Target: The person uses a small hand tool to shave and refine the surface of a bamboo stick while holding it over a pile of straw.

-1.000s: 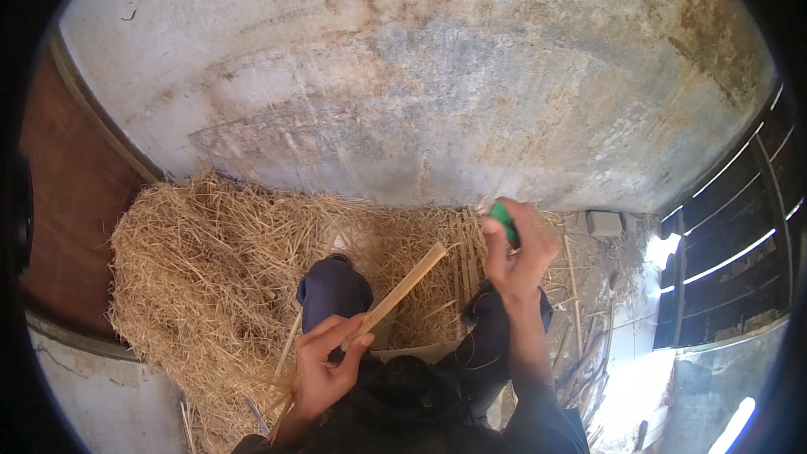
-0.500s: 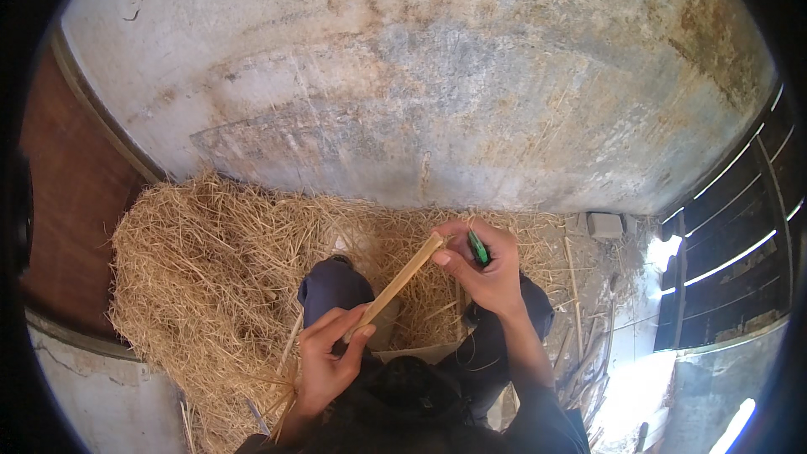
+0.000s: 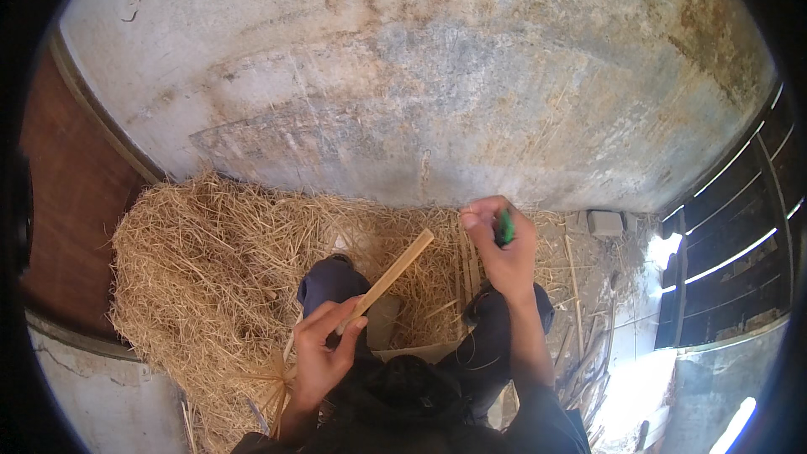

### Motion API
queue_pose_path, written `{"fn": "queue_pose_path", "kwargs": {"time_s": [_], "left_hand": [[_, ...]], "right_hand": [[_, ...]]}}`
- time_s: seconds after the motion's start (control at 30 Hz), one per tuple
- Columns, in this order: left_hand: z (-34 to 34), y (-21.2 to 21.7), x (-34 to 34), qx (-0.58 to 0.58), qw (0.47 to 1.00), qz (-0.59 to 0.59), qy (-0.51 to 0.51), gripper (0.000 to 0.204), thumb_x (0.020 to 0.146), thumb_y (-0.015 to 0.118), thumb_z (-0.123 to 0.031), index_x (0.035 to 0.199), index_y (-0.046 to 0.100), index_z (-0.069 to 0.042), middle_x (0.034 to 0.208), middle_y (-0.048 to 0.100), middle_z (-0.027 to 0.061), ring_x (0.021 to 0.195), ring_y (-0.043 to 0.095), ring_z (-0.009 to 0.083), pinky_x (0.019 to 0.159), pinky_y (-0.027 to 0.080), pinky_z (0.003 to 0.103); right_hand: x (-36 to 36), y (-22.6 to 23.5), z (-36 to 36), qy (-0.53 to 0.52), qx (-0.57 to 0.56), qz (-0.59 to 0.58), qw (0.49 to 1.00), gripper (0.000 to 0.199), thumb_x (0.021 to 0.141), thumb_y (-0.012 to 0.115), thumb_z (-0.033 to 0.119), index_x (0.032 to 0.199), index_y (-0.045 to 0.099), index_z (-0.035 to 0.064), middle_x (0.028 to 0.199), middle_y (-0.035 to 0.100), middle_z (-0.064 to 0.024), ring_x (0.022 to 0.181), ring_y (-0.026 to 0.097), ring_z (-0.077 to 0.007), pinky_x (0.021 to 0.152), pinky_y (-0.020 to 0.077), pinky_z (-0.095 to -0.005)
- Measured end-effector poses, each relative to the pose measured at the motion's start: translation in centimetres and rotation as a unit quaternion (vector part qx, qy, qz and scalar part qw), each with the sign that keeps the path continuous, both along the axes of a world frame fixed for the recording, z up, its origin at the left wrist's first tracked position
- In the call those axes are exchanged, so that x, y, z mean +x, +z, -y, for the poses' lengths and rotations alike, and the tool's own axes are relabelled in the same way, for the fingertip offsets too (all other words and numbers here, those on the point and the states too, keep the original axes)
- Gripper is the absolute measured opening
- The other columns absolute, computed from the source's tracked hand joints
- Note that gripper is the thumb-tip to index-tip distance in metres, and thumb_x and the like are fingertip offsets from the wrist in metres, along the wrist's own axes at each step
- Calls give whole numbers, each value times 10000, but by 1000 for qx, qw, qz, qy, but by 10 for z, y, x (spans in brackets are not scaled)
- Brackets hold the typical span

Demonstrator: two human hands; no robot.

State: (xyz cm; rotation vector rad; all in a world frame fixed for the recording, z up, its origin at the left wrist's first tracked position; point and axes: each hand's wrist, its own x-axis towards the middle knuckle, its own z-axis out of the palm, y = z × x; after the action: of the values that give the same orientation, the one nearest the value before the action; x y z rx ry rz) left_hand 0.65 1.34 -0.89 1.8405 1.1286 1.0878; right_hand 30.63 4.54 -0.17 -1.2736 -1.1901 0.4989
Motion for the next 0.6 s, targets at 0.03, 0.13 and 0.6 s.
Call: {"fn": "queue_pose_path", "kwargs": {"time_s": [0.03,0.13,0.6], "left_hand": [[-1,1,-1,-1,1000,-6,7,289,958,814,-13,1244,794,28,881,722,120,726,659,172,665,504,300],[-3,0,-2,5,1000,-9,21,294,954,814,-5,1245,792,29,882,722,117,713,641,171,659,497,301],[-11,-3,16,43,999,8,24,303,973,782,18,1276,781,8,890,698,115,663,629,199,588,493,330]], "right_hand": [[-7,11,-5,-29,-32,81,996,140,1020,769,67,1140,735,2,852,686,-14,712,569,-68,637,440,-264],[-10,8,-11,-56,-72,164,982,144,1033,768,110,1129,722,13,848,655,-6,706,558,-81,647,442,-266],[-14,-33,-11,-41,-155,376,913,366,931,786,106,1257,639,30,982,685,-159,863,721,-382,748,569,-474]]}}
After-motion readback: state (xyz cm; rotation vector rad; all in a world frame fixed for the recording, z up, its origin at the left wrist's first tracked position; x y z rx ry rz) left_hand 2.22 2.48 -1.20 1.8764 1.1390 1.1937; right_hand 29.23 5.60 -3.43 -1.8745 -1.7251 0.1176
